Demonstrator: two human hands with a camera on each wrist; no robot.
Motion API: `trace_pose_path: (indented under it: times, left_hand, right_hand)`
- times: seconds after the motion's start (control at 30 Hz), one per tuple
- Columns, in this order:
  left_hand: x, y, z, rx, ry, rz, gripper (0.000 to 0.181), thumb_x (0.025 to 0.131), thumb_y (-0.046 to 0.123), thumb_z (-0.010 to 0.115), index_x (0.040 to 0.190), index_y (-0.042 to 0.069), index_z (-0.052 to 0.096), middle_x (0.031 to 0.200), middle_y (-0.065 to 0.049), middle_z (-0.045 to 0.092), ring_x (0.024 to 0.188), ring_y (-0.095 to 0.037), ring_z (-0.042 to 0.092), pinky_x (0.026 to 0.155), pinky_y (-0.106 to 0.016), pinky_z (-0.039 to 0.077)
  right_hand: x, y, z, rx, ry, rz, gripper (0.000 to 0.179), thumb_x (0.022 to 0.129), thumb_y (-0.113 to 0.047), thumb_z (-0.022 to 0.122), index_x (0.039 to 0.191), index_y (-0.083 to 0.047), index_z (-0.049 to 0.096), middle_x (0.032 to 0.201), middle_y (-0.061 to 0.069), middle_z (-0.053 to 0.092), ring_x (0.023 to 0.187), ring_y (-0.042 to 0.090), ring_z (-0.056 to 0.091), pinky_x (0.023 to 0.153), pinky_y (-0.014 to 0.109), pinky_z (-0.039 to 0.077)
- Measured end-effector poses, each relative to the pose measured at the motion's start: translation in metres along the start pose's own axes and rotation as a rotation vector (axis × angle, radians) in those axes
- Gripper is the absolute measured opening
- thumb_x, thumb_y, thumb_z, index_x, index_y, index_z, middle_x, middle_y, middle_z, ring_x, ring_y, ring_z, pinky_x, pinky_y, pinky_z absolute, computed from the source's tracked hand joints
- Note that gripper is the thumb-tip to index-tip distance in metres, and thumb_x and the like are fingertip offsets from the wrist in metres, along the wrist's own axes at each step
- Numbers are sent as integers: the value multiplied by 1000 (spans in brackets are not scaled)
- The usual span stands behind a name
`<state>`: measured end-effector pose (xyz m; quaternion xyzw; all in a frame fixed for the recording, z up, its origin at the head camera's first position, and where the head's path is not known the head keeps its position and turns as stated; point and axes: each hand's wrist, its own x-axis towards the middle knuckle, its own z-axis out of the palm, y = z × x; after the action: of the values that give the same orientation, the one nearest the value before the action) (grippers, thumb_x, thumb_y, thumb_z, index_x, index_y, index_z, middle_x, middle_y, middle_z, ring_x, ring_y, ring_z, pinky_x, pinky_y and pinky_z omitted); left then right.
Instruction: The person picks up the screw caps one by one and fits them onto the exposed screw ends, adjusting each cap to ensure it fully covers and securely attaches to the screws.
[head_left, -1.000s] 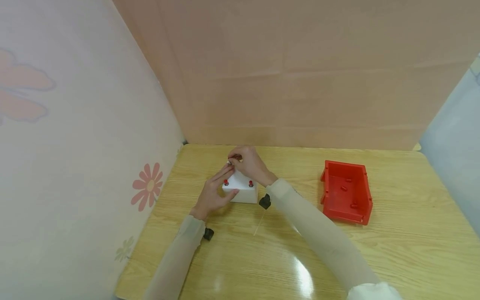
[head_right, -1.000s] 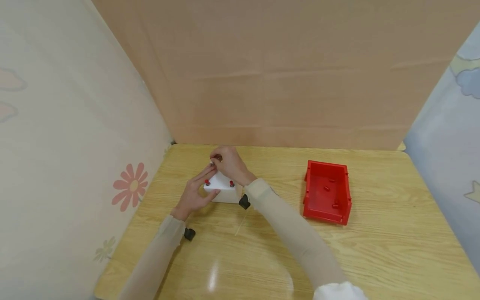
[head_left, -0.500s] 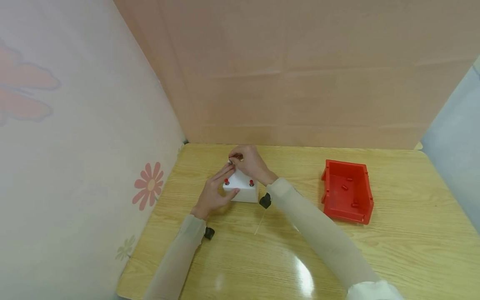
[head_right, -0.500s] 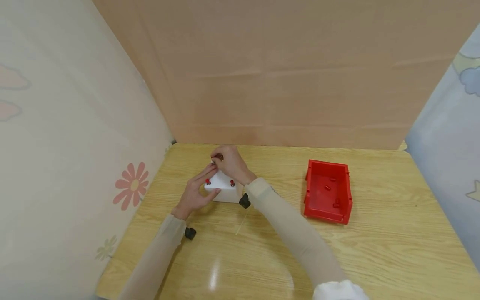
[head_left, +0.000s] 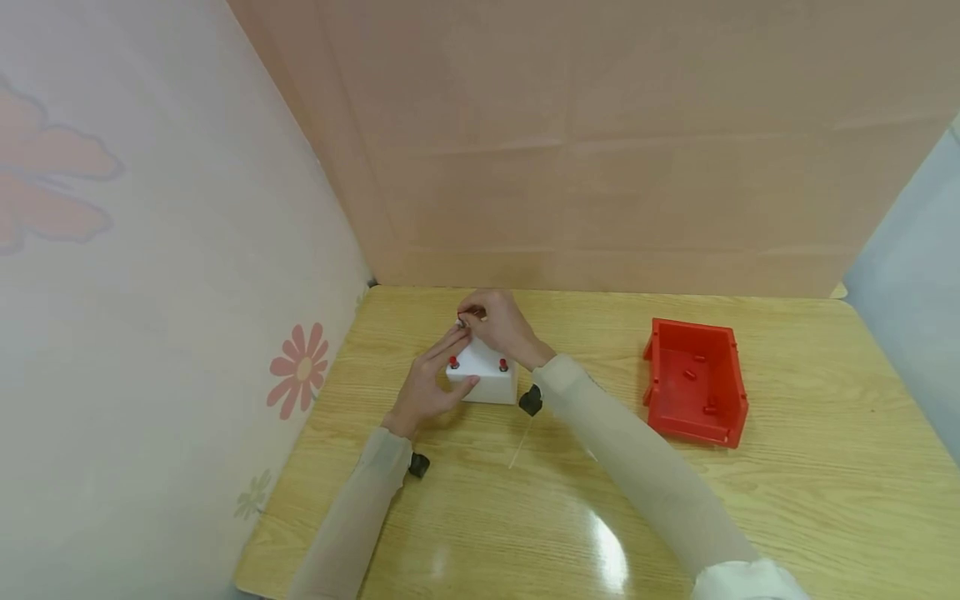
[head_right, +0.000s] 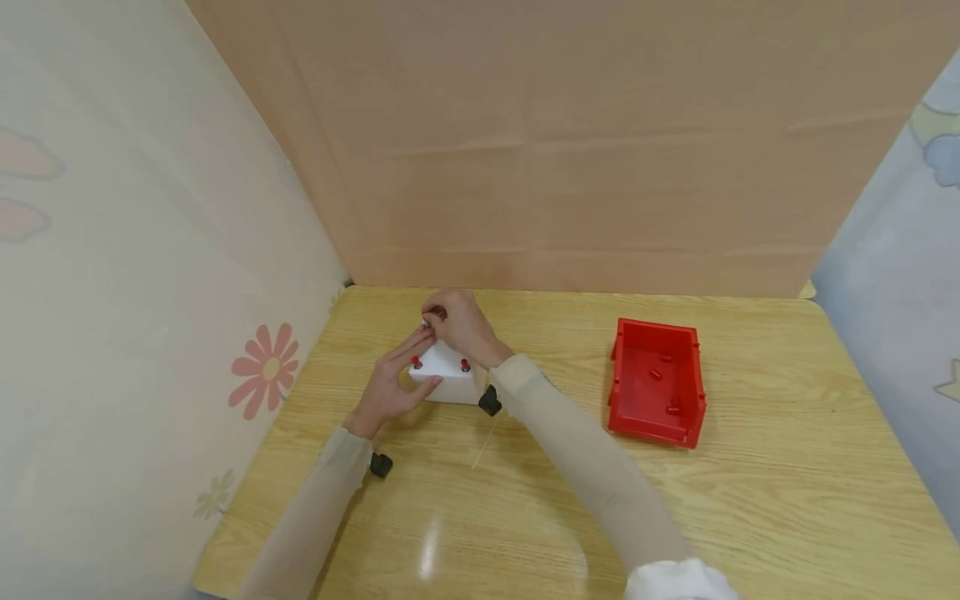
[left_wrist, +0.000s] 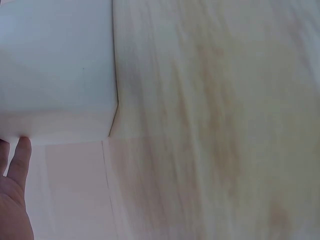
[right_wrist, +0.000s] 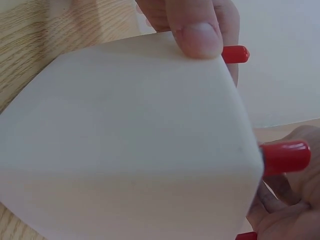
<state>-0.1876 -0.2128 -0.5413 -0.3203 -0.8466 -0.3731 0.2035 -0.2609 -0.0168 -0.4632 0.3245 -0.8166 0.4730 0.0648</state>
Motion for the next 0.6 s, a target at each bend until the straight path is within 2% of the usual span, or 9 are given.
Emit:
trace_pose_path:
  times: [0.6]
  left_hand:
    - [0, 1, 0, 1, 1, 13, 67, 90, 15, 86, 149, -1, 60, 160, -17, 54, 153, -38, 46, 123, -44, 45]
  right_hand:
    - [0, 0, 2, -3, -18, 15, 9, 100, -4, 74, 104, -3, 82, 106, 10, 79, 93, 21, 76, 82, 31, 66]
